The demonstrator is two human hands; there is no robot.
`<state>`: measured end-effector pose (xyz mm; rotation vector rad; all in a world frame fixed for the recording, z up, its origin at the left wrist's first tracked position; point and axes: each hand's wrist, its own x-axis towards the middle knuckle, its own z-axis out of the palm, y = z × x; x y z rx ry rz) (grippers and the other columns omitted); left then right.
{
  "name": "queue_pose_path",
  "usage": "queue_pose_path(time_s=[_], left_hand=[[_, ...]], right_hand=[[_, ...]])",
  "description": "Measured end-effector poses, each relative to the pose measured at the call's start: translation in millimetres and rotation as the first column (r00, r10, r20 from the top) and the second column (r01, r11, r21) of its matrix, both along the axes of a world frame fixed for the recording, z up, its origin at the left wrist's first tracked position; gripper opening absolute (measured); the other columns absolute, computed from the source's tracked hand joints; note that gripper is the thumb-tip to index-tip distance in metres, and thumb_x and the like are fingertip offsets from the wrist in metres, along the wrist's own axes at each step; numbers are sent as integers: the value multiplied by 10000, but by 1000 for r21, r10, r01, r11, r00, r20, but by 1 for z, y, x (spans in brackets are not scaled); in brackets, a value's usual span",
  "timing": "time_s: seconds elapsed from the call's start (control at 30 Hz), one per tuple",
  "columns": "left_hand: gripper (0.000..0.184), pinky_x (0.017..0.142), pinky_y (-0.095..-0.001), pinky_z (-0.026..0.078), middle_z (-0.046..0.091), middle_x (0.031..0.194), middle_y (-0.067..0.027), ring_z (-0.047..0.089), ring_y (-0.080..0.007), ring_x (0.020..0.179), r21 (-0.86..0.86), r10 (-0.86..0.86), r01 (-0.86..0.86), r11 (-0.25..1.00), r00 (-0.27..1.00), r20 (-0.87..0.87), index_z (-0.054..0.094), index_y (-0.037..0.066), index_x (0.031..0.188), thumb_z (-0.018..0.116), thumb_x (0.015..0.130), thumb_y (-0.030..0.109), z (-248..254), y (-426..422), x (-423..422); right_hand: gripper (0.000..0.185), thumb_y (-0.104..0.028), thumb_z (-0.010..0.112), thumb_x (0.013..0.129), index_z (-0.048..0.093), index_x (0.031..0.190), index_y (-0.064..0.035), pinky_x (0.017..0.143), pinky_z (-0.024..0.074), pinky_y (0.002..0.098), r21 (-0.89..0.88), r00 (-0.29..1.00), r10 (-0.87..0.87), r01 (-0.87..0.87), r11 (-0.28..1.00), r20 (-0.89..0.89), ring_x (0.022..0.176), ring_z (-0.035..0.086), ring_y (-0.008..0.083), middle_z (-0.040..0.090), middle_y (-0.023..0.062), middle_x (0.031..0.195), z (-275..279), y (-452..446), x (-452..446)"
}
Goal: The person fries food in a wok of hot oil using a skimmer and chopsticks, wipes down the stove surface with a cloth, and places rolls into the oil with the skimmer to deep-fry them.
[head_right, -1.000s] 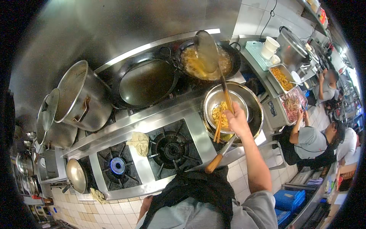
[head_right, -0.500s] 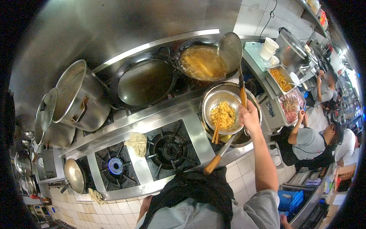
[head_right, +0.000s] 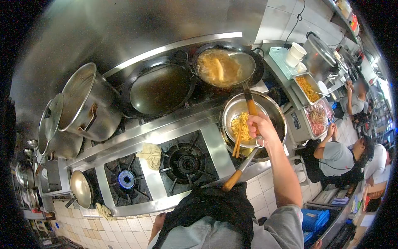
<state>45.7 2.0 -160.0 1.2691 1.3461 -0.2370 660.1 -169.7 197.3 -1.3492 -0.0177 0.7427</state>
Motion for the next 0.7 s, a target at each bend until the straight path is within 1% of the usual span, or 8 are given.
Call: queue_pose_path(time_s=[0.07,0.2,0.27,0.3,0.37,0.5,0.57,0.7], left_hand=[[410,619,-310,456,656,870,-52,543,-136,697,-3,26,-26,1000,999,32,668,-25,1186,629,925,288,-11,-1,-3],[408,593,-302,441,641,828,-36,527,-125,668,-43,85,-83,996,996,30,672,-20,1181,635,923,294,-8,-2,0],[390,561,-298,423,618,782,-18,503,-113,628,14,-13,13,1000,999,38,679,-17,1163,635,926,291,8,1,6],[390,561,-298,423,618,782,-18,503,-113,628,14,-13,13,1000,999,38,679,-17,1163,635,926,291,11,1,7],[392,545,-299,412,605,758,-9,484,-107,604,-1,6,-6,1000,999,43,677,-18,1157,640,924,295,11,1,6],[399,544,-296,411,604,762,-9,485,-108,604,-32,46,-45,998,999,15,671,-16,1165,641,922,299,-2,2,-2],[404,528,-288,402,605,760,-8,480,-104,594,-60,88,-86,995,996,33,664,-15,1182,637,922,292,-16,1,-11],[391,535,-288,408,608,776,-14,486,-107,606,-80,128,-123,989,991,50,666,-13,1177,633,922,282,-30,-2,-16]], right_hand=[[366,-86,566,938,488,1286,-1,366,307,199,9,999,20,-19,1000,-30,497,397,42,496,-1,754,-2,5,0],[338,-93,551,957,508,1277,6,361,319,180,99,994,16,-5,995,-109,497,405,34,502,-1,755,-10,9,3],[317,-95,531,977,523,1274,16,357,339,163,327,954,72,29,945,-292,498,416,28,507,3,755,-18,7,9],[317,-95,531,977,523,1274,16,357,339,163,327,954,73,28,945,-292,498,416,28,507,3,755,-18,6,9],[300,-89,523,985,529,1263,20,357,358,158,425,930,86,80,902,-357,496,427,28,508,5,752,-19,6,8],[296,-83,519,984,528,1260,25,356,359,162,444,932,78,94,891,-354,497,429,31,507,4,752,-21,5,7],[293,-87,525,982,529,1255,21,361,355,169,359,963,-8,108,927,-268,499,427,35,504,3,751,-22,4,6],[306,-88,536,971,518,1259,13,370,344,176,286,976,-48,109,952,-213,498,415,39,500,1,750,-12,5,-1]])
